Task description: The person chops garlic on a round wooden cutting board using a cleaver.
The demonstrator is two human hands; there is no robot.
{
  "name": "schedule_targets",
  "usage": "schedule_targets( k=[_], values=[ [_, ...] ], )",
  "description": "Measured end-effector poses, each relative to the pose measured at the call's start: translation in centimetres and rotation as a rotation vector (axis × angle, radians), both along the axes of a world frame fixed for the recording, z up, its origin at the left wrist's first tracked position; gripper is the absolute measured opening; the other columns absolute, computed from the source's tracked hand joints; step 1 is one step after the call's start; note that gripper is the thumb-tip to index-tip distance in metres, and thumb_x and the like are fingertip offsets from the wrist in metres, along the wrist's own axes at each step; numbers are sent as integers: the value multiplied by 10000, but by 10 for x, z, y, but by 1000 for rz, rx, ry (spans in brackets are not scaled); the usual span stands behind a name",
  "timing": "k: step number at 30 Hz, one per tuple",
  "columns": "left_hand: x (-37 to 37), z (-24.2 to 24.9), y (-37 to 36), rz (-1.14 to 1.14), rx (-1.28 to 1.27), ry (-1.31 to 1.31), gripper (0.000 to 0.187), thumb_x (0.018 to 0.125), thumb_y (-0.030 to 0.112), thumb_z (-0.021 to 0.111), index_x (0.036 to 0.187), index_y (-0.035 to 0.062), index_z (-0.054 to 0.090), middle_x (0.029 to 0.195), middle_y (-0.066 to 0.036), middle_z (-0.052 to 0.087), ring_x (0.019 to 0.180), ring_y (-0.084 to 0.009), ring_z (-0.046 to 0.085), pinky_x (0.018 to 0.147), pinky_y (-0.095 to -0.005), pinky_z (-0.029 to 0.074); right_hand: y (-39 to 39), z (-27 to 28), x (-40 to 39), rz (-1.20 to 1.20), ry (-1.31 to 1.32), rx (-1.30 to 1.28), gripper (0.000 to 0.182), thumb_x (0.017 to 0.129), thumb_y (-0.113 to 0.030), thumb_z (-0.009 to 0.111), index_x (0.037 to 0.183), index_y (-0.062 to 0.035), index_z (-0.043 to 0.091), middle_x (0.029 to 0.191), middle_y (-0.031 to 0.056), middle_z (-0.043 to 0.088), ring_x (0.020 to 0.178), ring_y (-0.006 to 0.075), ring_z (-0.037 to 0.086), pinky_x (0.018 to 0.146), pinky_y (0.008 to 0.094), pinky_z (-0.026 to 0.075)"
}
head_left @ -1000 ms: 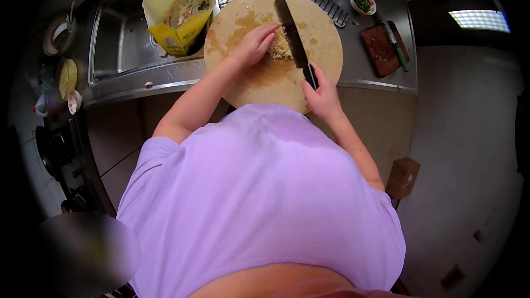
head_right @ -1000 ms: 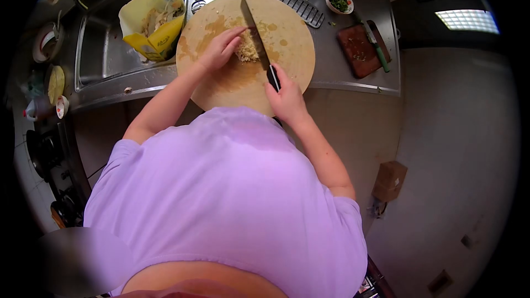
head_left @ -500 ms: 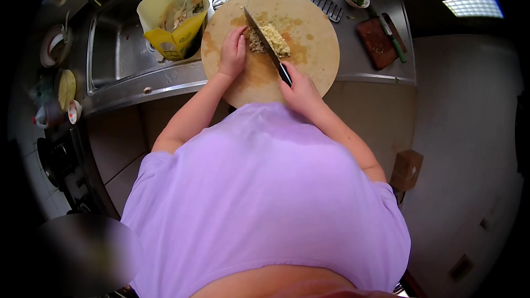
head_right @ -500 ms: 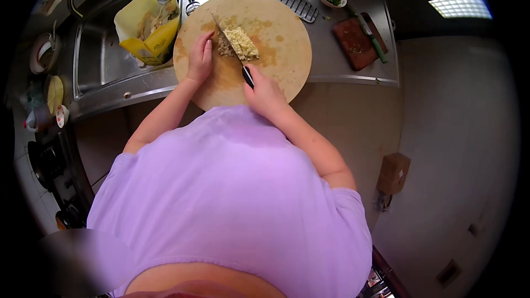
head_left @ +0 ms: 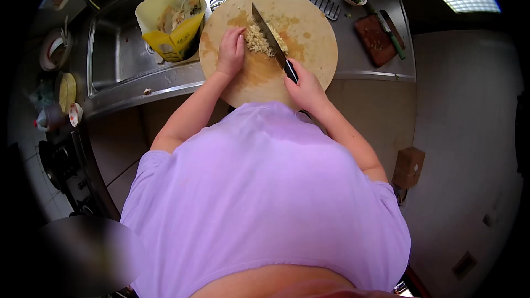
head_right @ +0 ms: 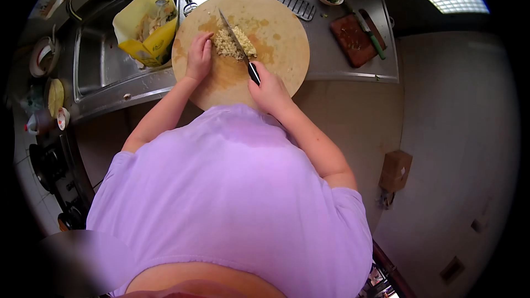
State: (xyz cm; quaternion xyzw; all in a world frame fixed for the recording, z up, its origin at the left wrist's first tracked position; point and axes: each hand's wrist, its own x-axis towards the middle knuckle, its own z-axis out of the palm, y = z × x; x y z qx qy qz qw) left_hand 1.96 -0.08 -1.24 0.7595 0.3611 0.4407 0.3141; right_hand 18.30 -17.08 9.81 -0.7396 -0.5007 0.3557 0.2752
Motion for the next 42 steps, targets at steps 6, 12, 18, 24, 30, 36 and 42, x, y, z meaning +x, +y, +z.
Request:
schedule_targets(
  k=[6, 12, 18, 24, 30, 36, 42],
  values=[
    [0, 0, -4, -5, -4, 2, 240, 945, 87, 487, 1118, -23, 611, 1090, -215, 607, 1025, -382, 577, 925, -404, 462, -4, -8, -8, 31, 16, 52, 407, 858, -162, 563, 1249, -59, 518, 857, 266, 649, 814, 446, 635, 711, 493, 501],
    [1, -3, -5, -9, -1, 17, 243, 948, 93, 487, 1119, -23, 613, 1113, -221, 605, 1046, -382, 577, 938, -401, 459, -7, -5, -7, 39, -9, 43, 430, 855, -165, 571, 1268, -59, 513, 911, 270, 653, 862, 434, 643, 744, 478, 506],
    [-1, -4, -1, -4, -27, 32, 250, 950, 104, 489, 1120, -23, 623, 1127, -223, 608, 1069, -379, 574, 966, -404, 449, -10, 6, 4, -45, 52, 39, 441, 846, -175, 587, 1261, -42, 524, 909, 270, 651, 866, 416, 650, 736, 455, 509],
    [-1, -3, 0, -6, -19, 43, 255, 950, 108, 493, 1123, -25, 624, 1125, -232, 609, 1076, -382, 573, 971, -405, 448, -10, -1, 11, -49, 35, 77, 411, 841, -156, 584, 1233, -40, 544, 848, 251, 649, 808, 407, 652, 700, 442, 506],
    [-2, -4, 0, -14, -14, 53, 250, 947, 99, 493, 1121, -23, 624, 1109, -228, 609, 1062, -379, 576, 959, -404, 452, -10, 7, 5, -18, 27, 47, 419, 842, -161, 588, 1241, -39, 539, 841, 260, 643, 790, 421, 646, 692, 455, 501],
    [1, -5, 4, -9, -13, 49, 245, 951, 94, 482, 1118, -26, 614, 1107, -213, 612, 1052, -373, 577, 951, -402, 453, -6, -10, -6, 45, -16, 102, 430, 840, -163, 574, 1258, -71, 532, 851, 255, 655, 800, 432, 648, 709, 477, 515],
    [3, -5, 0, 26, -1, -5, 237, 952, 96, 478, 1115, -28, 597, 1079, -212, 608, 1020, -373, 580, 926, -397, 460, -5, -7, -13, 78, -4, 85, 409, 843, -160, 573, 1240, -74, 530, 863, 260, 657, 815, 443, 645, 723, 498, 513]
  ],
)
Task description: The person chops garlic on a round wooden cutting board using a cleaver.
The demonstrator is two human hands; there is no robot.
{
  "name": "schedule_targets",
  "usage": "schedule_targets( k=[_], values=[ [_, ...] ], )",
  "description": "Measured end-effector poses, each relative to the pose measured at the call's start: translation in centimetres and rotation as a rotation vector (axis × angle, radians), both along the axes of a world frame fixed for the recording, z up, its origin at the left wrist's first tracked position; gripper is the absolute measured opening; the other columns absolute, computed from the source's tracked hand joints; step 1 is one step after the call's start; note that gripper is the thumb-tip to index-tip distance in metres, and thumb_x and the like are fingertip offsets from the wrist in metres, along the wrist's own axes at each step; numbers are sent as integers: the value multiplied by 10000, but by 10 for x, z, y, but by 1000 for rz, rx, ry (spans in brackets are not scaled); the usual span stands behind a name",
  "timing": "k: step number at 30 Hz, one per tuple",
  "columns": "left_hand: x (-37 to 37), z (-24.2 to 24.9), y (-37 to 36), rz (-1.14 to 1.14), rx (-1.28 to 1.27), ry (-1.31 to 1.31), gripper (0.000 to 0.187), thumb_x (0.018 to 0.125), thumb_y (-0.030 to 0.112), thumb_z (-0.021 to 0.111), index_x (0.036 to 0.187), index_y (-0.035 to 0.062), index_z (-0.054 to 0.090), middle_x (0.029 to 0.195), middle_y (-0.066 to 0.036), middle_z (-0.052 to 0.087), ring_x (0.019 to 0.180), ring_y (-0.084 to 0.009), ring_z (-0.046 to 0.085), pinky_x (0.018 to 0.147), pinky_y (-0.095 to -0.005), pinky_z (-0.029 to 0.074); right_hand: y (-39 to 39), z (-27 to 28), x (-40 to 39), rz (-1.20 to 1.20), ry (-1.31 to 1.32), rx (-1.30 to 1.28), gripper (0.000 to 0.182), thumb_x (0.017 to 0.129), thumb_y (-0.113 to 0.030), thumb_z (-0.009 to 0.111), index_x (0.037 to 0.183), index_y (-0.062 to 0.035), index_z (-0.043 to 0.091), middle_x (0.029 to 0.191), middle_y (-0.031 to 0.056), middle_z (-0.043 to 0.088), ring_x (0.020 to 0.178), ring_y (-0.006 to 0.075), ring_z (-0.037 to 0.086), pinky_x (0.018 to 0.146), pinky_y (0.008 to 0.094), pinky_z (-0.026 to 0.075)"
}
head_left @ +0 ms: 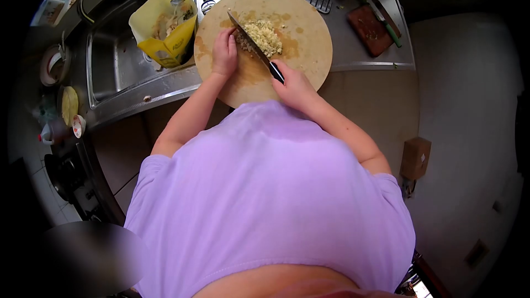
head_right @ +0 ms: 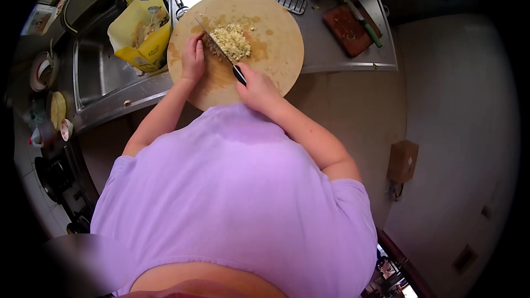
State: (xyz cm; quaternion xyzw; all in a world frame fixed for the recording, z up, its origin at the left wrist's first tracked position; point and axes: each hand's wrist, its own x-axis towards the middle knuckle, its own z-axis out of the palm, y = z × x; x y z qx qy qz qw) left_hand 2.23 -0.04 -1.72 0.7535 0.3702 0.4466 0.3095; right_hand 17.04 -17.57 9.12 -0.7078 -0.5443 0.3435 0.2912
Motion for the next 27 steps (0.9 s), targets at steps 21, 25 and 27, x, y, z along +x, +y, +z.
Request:
schedule_targets(
  k=[21, 25, 27],
  values=[
    [1, 3, -1, 40, 80, 57, 115, 912, 66, 497, 972, -5, 563, 965, -191, 549, 951, -368, 507, 870, -436, 412, -11, 6, 22, -133, 12, -66, 446, 855, -171, 572, 1278, -45, 510, 917, 271, 651, 869, 423, 648, 752, 467, 509],
    [0, -1, -2, 32, 75, 63, 127, 923, 77, 499, 988, -2, 573, 1007, -189, 564, 990, -368, 522, 900, -429, 423, -14, 12, 23, -176, 36, -26, 434, 848, -179, 585, 1256, -40, 531, 908, 263, 650, 857, 419, 652, 737, 451, 513],
    [0, -2, -2, 36, 67, 49, 132, 927, 82, 501, 996, -2, 575, 1018, -189, 567, 1000, -367, 526, 906, -428, 426, -14, 9, 26, -209, 29, -22, 435, 846, -182, 587, 1254, -40, 533, 907, 260, 651, 855, 419, 652, 736, 450, 512]
  ],
)
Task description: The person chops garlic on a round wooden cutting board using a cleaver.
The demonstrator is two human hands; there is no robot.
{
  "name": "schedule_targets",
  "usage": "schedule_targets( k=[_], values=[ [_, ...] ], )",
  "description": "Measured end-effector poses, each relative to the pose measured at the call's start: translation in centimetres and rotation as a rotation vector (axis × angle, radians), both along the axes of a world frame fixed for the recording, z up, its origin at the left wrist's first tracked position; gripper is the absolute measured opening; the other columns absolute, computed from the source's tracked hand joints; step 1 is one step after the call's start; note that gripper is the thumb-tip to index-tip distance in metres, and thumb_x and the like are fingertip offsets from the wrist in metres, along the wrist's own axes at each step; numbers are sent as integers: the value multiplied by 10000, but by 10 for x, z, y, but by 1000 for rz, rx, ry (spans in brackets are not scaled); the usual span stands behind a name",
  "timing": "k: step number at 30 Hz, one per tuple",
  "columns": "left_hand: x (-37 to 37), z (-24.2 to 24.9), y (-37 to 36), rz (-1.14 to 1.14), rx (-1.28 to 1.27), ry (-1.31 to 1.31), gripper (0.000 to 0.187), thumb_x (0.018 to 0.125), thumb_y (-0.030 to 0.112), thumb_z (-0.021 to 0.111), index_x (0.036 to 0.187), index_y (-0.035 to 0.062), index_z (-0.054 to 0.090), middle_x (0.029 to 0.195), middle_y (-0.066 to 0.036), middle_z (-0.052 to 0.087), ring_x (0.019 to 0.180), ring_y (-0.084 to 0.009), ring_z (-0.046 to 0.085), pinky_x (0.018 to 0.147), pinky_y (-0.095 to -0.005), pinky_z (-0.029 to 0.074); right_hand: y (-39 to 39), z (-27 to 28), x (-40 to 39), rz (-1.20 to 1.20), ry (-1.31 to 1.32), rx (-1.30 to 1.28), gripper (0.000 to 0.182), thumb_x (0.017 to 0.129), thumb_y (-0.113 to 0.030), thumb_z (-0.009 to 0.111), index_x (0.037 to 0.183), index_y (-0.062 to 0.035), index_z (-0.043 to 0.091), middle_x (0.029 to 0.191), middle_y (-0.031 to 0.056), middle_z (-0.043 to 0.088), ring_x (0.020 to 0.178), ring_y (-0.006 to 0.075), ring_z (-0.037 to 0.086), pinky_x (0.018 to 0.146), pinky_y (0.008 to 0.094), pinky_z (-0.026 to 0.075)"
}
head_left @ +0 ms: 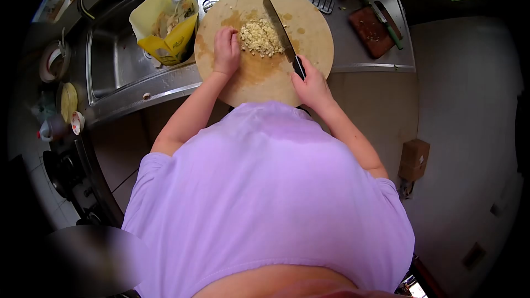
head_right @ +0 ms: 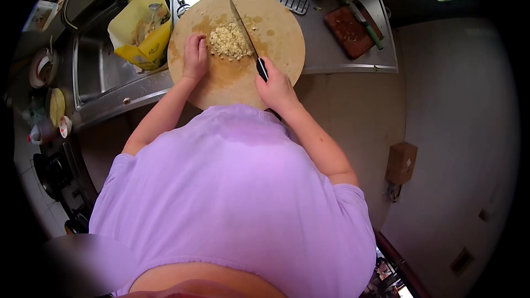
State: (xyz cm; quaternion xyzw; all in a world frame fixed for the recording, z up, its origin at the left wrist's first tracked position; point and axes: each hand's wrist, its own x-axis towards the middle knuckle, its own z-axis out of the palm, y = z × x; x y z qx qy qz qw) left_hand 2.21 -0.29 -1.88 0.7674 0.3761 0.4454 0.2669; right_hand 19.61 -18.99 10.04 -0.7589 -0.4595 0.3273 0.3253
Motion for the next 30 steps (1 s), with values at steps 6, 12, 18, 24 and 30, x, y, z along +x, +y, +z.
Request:
schedule_targets(
  k=[6, 12, 18, 24, 30],
  values=[
    [0, 0, 1, -11, 35, 13, 151, 941, 78, 491, 1019, -18, 577, 1003, -183, 567, 969, -349, 540, 896, -395, 435, 4, 2, 4, 6, 25, -50, 438, 845, -170, 576, 1257, -31, 525, 877, 257, 651, 830, 411, 654, 715, 443, 508],
    [-2, -2, 4, -22, 19, 58, 150, 937, 78, 491, 1017, -14, 579, 1006, -181, 565, 967, -350, 542, 894, -396, 435, 8, -2, -1, 93, -1, -35, 443, 846, -159, 571, 1260, -10, 517, 875, 268, 651, 834, 424, 649, 724, 451, 508],
    [0, 1, 3, -17, -2, 25, 134, 923, 88, 501, 989, 2, 579, 1017, -189, 571, 992, -371, 527, 906, -429, 423, 10, -3, -6, 129, -72, -12, 441, 848, -152, 574, 1263, -12, 517, 878, 284, 647, 826, 442, 641, 722, 490, 503],
    [1, 3, 2, -27, -15, 5, 136, 919, 67, 494, 999, 2, 582, 1012, -190, 575, 992, -371, 530, 902, -426, 425, 12, -7, -15, 175, -33, 46, 442, 851, -147, 574, 1270, -20, 511, 821, 281, 642, 780, 453, 637, 698, 506, 500],
    [1, 0, 0, -53, -75, -22, 139, 912, 40, 484, 1002, -5, 580, 1016, -194, 569, 982, -376, 528, 892, -423, 427, 12, -7, -26, 234, -29, 6, 417, 851, -135, 568, 1250, -32, 502, 838, 281, 644, 792, 459, 634, 705, 513, 502]
  ],
)
